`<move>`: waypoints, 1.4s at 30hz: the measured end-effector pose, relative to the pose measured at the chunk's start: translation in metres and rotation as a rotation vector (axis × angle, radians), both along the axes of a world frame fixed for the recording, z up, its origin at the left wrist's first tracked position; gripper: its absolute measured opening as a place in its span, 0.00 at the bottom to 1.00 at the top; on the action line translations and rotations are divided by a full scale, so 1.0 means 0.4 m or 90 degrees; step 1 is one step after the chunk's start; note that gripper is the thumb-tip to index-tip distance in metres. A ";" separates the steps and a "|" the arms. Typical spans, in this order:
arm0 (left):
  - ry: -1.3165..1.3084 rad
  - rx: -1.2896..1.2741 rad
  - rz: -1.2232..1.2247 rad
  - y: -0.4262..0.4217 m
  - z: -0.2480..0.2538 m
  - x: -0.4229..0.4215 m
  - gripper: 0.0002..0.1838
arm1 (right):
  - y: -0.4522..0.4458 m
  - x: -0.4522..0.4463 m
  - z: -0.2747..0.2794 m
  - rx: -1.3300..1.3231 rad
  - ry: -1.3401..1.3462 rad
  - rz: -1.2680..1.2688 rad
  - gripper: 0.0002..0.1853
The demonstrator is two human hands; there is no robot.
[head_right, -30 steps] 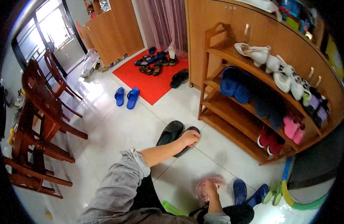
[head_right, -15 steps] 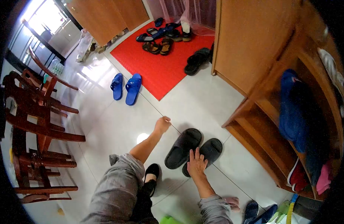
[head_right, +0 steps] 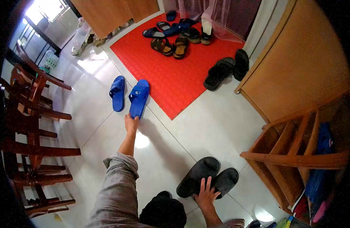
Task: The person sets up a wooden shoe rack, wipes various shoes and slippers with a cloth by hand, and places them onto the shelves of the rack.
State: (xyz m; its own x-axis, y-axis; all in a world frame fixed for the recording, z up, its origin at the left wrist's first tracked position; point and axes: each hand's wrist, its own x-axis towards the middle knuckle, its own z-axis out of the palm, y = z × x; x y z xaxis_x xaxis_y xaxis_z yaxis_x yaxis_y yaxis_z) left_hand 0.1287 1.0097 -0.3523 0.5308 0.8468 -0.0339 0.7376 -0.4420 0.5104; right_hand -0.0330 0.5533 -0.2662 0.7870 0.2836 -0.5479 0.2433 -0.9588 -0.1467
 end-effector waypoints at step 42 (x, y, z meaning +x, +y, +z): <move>0.052 -0.041 0.187 0.293 -0.112 0.197 0.52 | 0.043 0.000 -0.073 -0.011 0.058 -0.060 0.50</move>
